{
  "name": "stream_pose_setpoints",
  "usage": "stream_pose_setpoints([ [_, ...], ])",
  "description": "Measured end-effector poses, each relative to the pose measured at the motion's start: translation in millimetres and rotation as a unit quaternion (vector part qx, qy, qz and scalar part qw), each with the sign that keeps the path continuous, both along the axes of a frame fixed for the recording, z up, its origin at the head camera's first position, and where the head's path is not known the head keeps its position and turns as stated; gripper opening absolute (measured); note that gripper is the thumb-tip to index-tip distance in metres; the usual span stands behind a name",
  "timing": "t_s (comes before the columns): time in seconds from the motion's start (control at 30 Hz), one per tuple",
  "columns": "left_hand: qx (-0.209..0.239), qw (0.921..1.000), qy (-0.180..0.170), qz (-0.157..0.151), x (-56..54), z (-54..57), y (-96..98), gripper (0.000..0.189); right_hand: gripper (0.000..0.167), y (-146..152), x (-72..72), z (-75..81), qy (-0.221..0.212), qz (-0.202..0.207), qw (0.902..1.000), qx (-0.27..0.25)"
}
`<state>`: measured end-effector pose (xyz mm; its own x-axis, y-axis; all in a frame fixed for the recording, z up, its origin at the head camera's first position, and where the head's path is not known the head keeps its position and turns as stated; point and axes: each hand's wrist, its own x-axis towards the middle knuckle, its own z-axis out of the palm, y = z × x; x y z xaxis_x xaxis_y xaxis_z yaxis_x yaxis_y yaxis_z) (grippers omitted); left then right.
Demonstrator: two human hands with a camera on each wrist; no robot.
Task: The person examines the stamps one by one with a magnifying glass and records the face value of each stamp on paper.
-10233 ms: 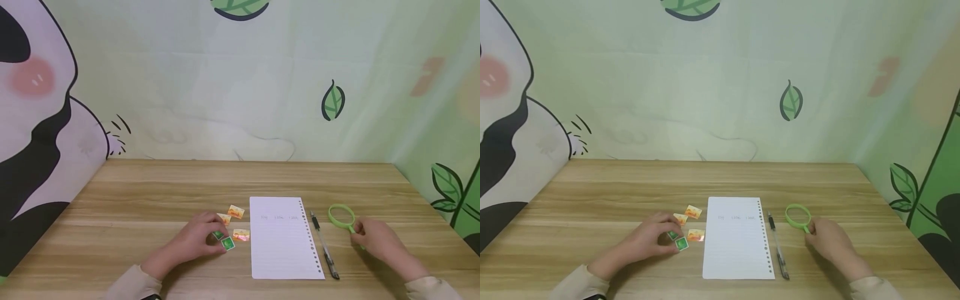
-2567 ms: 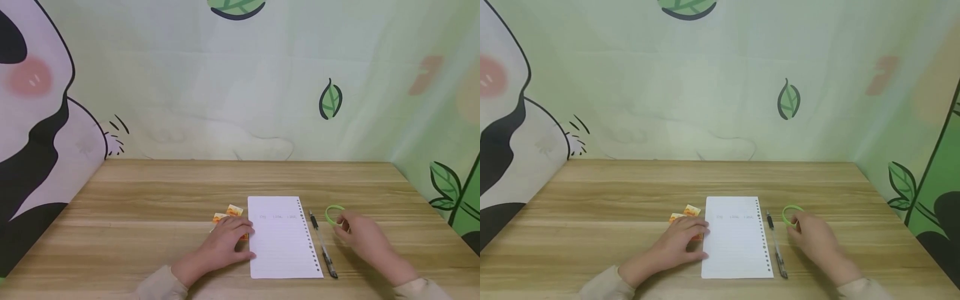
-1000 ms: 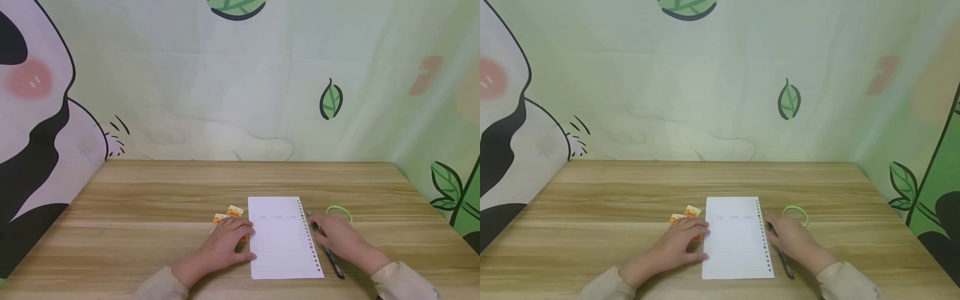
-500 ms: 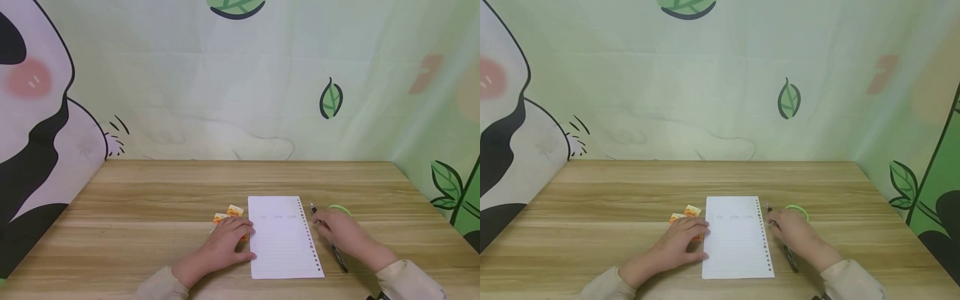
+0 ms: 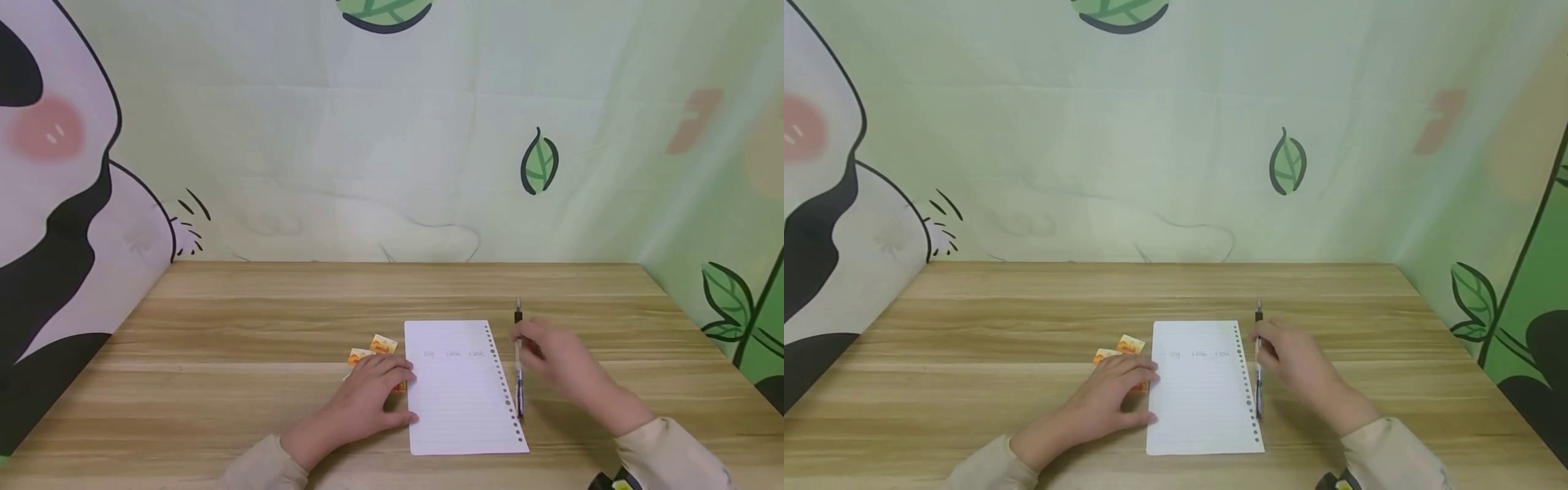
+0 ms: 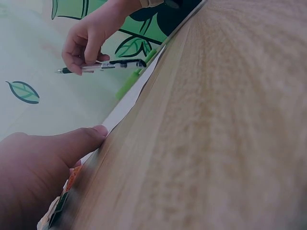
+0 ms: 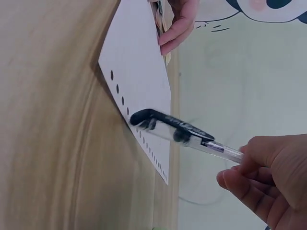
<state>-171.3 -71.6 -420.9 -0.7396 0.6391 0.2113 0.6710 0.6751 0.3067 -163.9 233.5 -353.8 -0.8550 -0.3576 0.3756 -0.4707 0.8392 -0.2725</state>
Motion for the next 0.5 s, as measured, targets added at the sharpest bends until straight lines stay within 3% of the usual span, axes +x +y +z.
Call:
stream_pose_setpoints([
  [0.2, 0.001, 1.0, 0.001, -0.001, 0.0, -0.3, -0.3, 0.05, 0.021, -2.0, -2.1, 1.1, 0.048, 0.032, 0.9983, 0.013],
  [0.5, 0.0, 1.0, -0.006, 0.001, 0.5, 0.1, -0.2, 0.05, 0.027, -9.3, -0.3, 8.6, 0.03, 0.005, 0.9995, 0.012],
])
